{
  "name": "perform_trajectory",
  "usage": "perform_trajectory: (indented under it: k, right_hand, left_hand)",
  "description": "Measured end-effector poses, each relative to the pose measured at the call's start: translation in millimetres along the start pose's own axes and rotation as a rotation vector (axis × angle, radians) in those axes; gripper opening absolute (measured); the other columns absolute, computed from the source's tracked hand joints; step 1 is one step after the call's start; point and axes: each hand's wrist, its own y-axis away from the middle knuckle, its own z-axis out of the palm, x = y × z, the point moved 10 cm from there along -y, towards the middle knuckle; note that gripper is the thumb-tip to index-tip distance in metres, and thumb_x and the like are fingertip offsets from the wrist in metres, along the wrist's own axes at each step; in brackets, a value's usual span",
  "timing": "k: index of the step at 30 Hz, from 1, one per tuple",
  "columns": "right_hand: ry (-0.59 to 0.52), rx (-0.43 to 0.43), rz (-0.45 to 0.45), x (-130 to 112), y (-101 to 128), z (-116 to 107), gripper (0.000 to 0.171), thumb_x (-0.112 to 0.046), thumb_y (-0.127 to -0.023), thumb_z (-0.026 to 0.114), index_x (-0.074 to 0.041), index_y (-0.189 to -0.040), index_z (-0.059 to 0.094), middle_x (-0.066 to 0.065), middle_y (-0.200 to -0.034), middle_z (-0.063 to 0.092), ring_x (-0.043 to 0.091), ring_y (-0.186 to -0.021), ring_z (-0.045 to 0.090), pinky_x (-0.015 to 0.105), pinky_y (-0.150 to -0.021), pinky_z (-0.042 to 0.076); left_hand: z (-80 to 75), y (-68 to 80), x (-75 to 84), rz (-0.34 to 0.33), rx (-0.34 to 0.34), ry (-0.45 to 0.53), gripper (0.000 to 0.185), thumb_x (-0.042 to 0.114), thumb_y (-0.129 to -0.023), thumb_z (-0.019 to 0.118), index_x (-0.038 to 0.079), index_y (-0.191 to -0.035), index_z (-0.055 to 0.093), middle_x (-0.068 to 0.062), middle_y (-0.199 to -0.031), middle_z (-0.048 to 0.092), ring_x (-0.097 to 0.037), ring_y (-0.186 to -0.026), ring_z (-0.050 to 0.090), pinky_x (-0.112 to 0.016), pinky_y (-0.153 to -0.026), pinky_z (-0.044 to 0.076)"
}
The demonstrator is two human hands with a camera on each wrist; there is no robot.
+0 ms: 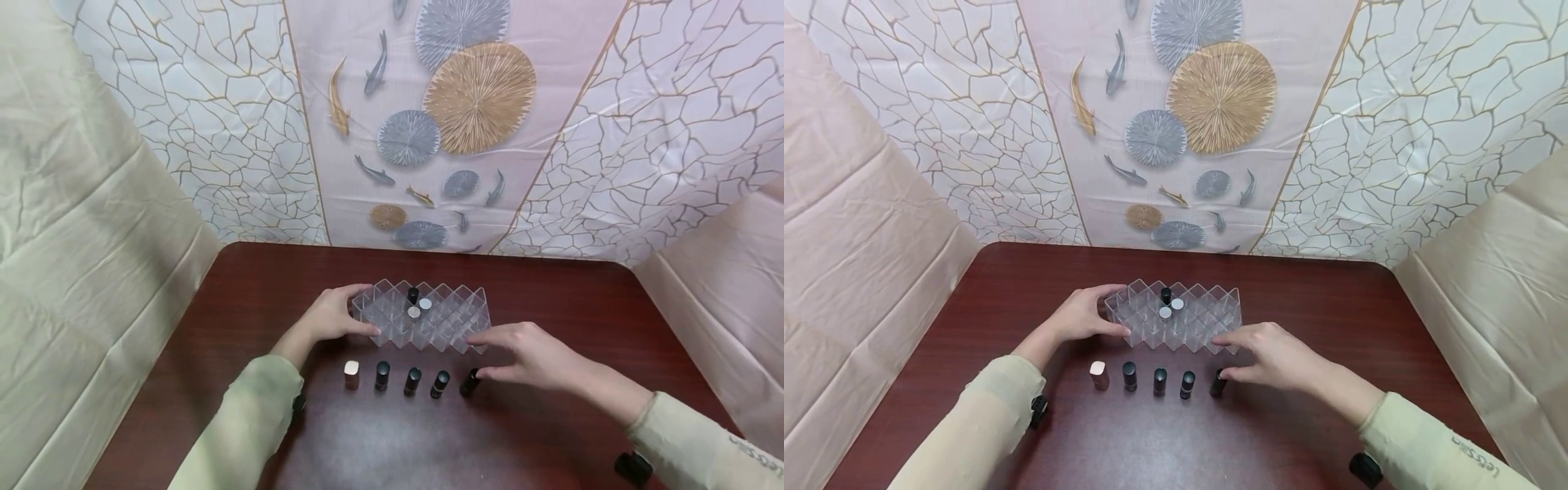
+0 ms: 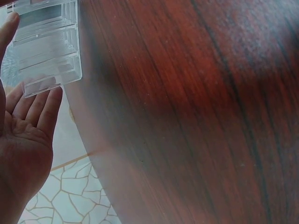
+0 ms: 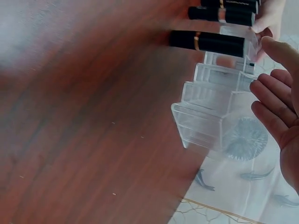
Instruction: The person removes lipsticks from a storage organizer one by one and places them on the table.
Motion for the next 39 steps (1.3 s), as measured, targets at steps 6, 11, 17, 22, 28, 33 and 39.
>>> perform_trajectory:
  k: [6, 11, 17, 22, 28, 33, 39]
  right_hand:
    - [-0.005, 0.000, 0.019, 6, -15, -7, 0.047, -0.015, -0.080, 0.094, -0.008, -0.124, 0.079, 0.003, -0.113, 0.081, 0.018, -0.102, 0.078, 0.039, -0.084, 0.063]
    - [-0.003, -0.003, 0.044, 14, -31, -10, 0.046, -0.018, -0.081, 0.094, -0.008, -0.124, 0.079, 0.004, -0.113, 0.081, 0.011, -0.094, 0.076, 0.038, -0.081, 0.063]
    - [-0.032, 0.013, 0.012, 21, -53, -12, 0.044, -0.020, -0.082, 0.094, -0.007, -0.122, 0.080, 0.006, -0.112, 0.081, 0.005, -0.079, 0.071, 0.034, -0.075, 0.062]
    - [-0.025, 0.003, -0.002, 29, -69, -8, 0.044, -0.024, -0.084, 0.093, -0.008, -0.123, 0.080, 0.005, -0.116, 0.080, 0.019, -0.104, 0.078, 0.040, -0.086, 0.063]
    - [-0.055, -0.036, 0.039, 42, -85, -1, 0.049, -0.026, -0.086, 0.092, -0.006, -0.128, 0.077, 0.008, -0.120, 0.079, 0.024, -0.105, 0.077, 0.041, -0.083, 0.062]
    - [-0.059, -0.066, 0.086, 54, -95, 4, 0.053, -0.027, -0.087, 0.091, -0.005, -0.132, 0.075, 0.010, -0.126, 0.077, 0.026, -0.108, 0.076, 0.042, -0.085, 0.062]
    - [-0.085, -0.090, 0.160, 66, -106, 12, 0.057, -0.030, -0.088, 0.090, -0.006, -0.136, 0.073, 0.010, -0.132, 0.075, 0.025, -0.114, 0.075, 0.042, -0.091, 0.061]
  left_hand:
    - [1.0, 1.1, -0.7, -0.008, -0.011, 0.002, 0.095, 0.047, -0.073, 0.098, 0.013, -0.152, 0.060, -0.009, -0.128, 0.074, -0.023, -0.108, 0.067, -0.045, -0.100, 0.055]
    - [0.2, 2.3, -0.1, -0.017, -0.015, 0.004, 0.095, 0.046, -0.073, 0.098, 0.013, -0.153, 0.059, -0.010, -0.129, 0.074, -0.024, -0.109, 0.066, -0.046, -0.100, 0.054]
    - [-0.3, 2.9, 0.3, -0.021, -0.018, 0.009, 0.095, 0.046, -0.073, 0.098, 0.013, -0.153, 0.059, -0.010, -0.131, 0.073, -0.024, -0.110, 0.067, -0.046, -0.101, 0.054]
    - [0.1, 2.5, -0.2, -0.019, -0.017, 0.013, 0.094, 0.046, -0.073, 0.098, 0.012, -0.152, 0.060, -0.009, -0.131, 0.073, -0.023, -0.110, 0.067, -0.046, -0.101, 0.054]
    - [1.4, 1.8, -1.1, -0.024, -0.023, 0.022, 0.094, 0.046, -0.073, 0.098, 0.014, -0.153, 0.060, -0.008, -0.130, 0.073, -0.022, -0.109, 0.066, -0.045, -0.100, 0.055]
    - [0.5, 0.2, 0.3, -0.015, -0.023, 0.009, 0.094, 0.046, -0.072, 0.098, 0.015, -0.152, 0.060, -0.007, -0.131, 0.073, -0.022, -0.111, 0.067, -0.044, -0.101, 0.054]
    - [-2.2, 0.5, 1.1, -0.007, -0.019, -0.005, 0.095, 0.048, -0.072, 0.098, 0.014, -0.152, 0.060, -0.007, -0.130, 0.074, -0.021, -0.110, 0.067, -0.044, -0.100, 0.055]
